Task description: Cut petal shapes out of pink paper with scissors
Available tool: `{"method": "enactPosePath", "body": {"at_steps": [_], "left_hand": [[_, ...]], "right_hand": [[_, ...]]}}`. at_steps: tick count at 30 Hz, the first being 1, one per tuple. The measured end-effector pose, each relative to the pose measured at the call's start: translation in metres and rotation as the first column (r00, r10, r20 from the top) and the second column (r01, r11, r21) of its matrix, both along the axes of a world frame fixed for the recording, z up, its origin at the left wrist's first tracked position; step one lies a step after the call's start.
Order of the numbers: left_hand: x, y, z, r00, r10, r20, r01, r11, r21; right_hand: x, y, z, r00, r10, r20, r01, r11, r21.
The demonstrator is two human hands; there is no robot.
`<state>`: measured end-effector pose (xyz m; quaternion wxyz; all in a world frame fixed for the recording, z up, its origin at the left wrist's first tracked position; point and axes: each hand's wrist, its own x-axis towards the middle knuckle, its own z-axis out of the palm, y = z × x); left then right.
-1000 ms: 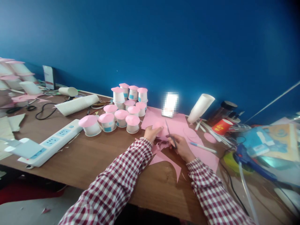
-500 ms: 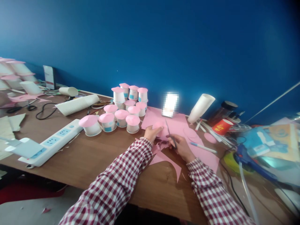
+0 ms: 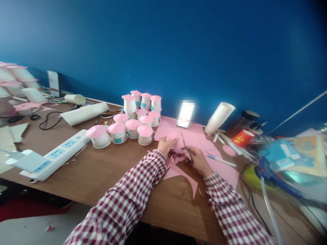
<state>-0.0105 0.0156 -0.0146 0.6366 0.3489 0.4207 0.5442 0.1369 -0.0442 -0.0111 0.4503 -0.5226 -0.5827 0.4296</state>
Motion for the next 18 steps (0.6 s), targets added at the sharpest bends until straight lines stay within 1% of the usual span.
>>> {"method": "enactPosePath", "body": {"at_steps": [5,8,18], "left_hand": [[0.0002,0.0006,-0.0011,1.0,0.004,-0.009,-0.004,1.0,-0.018],[0.0004,0.0008,-0.0011,1.0,-0.004,0.001,0.004,1.0,-0.027],[0.0005,0.0017,-0.0032,1.0,-0.002,-0.009,0.002,1.0,0.014]], "right_hand": [[0.0,0.0001,-0.0006,1.0,-0.017,-0.005,0.017,1.0,0.004],[0.0,-0.0003,0.0001,1.0,-0.005,-0.007,0.005,1.0,0.001],[-0.0009,-0.0008,0.0019,1.0,-0.005,0.018,0.005,1.0,-0.005]]}}
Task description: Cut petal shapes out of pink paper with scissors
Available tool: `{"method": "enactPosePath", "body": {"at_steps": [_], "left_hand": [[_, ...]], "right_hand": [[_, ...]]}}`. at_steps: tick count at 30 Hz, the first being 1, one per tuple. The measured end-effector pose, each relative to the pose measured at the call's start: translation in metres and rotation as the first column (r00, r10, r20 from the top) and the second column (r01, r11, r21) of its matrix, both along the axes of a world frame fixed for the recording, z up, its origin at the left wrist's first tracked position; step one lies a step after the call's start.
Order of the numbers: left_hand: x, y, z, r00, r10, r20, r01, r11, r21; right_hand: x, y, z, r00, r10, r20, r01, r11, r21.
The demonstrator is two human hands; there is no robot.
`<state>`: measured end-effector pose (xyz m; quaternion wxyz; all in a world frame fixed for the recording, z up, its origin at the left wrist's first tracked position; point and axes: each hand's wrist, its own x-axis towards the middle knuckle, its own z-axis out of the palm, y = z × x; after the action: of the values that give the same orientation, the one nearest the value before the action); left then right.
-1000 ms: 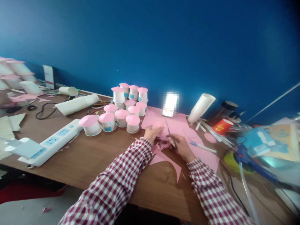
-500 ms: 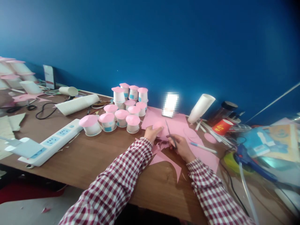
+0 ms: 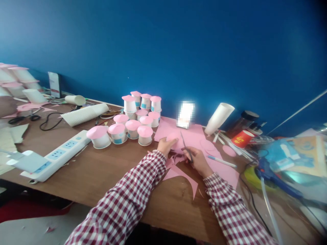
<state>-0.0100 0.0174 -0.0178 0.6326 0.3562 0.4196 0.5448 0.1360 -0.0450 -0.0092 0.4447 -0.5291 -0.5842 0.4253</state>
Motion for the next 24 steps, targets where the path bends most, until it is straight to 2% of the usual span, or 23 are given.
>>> {"method": "enactPosePath", "body": {"at_steps": [9,16,20,24], "left_hand": [[-0.001,-0.003,0.005,0.999,-0.019,0.034,0.02,1.0,-0.021],[-0.002,-0.002,0.006,0.999,-0.023,0.037,0.025,0.998,-0.055],[-0.005,-0.001,0.011,0.984,-0.05,0.174,0.067,0.993,-0.097],[-0.009,0.002,0.013,0.918,-0.065,0.391,0.121,0.986,-0.119]], "right_hand": [[0.001,0.0,0.0,1.0,-0.024,0.008,0.024,1.0,-0.008],[0.001,0.001,0.0,0.995,-0.025,-0.096,0.024,1.0,-0.011],[0.003,0.004,-0.005,0.986,-0.025,-0.162,0.022,1.0,-0.02],[0.005,0.006,-0.007,0.97,-0.053,-0.238,0.045,0.998,-0.042]]}}
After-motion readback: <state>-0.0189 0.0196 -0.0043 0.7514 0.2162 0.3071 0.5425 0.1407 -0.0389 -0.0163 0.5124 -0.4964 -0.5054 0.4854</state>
